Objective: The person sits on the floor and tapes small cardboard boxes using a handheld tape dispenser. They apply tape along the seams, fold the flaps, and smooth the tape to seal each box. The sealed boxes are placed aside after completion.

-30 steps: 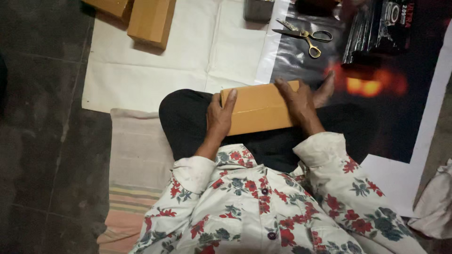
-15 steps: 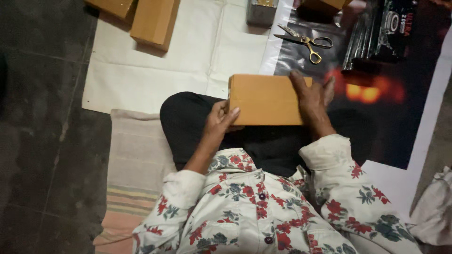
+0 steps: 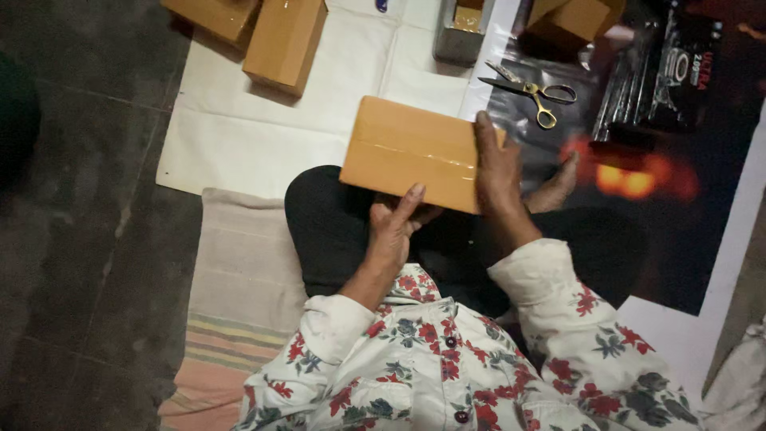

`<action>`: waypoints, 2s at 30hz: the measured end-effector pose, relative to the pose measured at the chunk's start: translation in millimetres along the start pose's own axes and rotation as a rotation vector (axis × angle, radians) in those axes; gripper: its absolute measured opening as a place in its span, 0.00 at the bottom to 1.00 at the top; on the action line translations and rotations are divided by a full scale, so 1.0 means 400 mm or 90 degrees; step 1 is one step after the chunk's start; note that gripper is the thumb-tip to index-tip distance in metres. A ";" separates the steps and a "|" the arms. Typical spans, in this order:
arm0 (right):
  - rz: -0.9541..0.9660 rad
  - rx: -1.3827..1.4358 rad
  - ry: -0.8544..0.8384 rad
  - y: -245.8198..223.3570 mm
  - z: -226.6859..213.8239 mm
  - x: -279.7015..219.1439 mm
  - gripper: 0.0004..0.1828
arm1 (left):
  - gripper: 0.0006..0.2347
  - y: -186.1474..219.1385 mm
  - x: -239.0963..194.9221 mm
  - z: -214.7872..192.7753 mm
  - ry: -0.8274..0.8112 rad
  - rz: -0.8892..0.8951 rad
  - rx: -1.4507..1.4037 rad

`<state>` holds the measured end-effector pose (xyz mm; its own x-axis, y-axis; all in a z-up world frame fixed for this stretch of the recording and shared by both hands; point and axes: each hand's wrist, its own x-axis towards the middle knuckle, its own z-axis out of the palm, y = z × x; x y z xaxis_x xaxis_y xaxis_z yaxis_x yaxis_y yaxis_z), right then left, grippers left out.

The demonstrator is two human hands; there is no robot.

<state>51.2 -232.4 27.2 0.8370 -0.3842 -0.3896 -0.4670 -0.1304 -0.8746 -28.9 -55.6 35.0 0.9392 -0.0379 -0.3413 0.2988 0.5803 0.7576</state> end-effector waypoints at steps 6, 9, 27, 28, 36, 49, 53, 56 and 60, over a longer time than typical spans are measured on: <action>-0.069 0.095 -0.192 0.094 0.037 0.091 0.35 | 0.22 0.014 0.063 -0.019 0.037 -0.026 -0.073; 0.119 0.265 -0.312 0.198 -0.030 0.109 0.32 | 0.23 0.040 0.125 -0.043 0.072 -0.024 -0.093; -0.233 -0.708 -0.322 0.309 0.045 0.133 0.25 | 0.50 0.365 0.745 -0.350 0.307 -0.047 0.053; -0.242 -0.689 -0.323 0.297 0.051 0.134 0.24 | 0.51 0.372 0.734 -0.329 0.307 -0.079 0.067; -0.177 -0.653 -0.298 0.285 0.046 0.117 0.22 | 0.28 0.077 0.454 -0.152 -0.157 -0.195 0.509; -0.210 -0.627 -0.260 0.310 0.061 0.106 0.28 | 0.22 -0.014 0.384 -0.107 -0.150 -0.054 1.018; -0.211 -0.644 -0.270 0.296 0.054 0.101 0.27 | 0.21 -0.026 0.394 -0.099 -0.174 -0.102 1.075; -0.190 -0.655 -0.263 0.289 0.065 0.105 0.25 | 0.21 -0.028 0.404 -0.105 -0.185 -0.115 1.095; -0.203 -0.650 -0.274 0.298 0.065 0.104 0.22 | 0.21 -0.038 0.405 -0.113 -0.192 -0.117 1.117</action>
<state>37.7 -240.1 -100.8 0.8950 0.1179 -0.4302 -0.0650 -0.9197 -0.3872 111.2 -33.6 -56.9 0.8119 -0.2452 -0.5298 0.0161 -0.8978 0.4402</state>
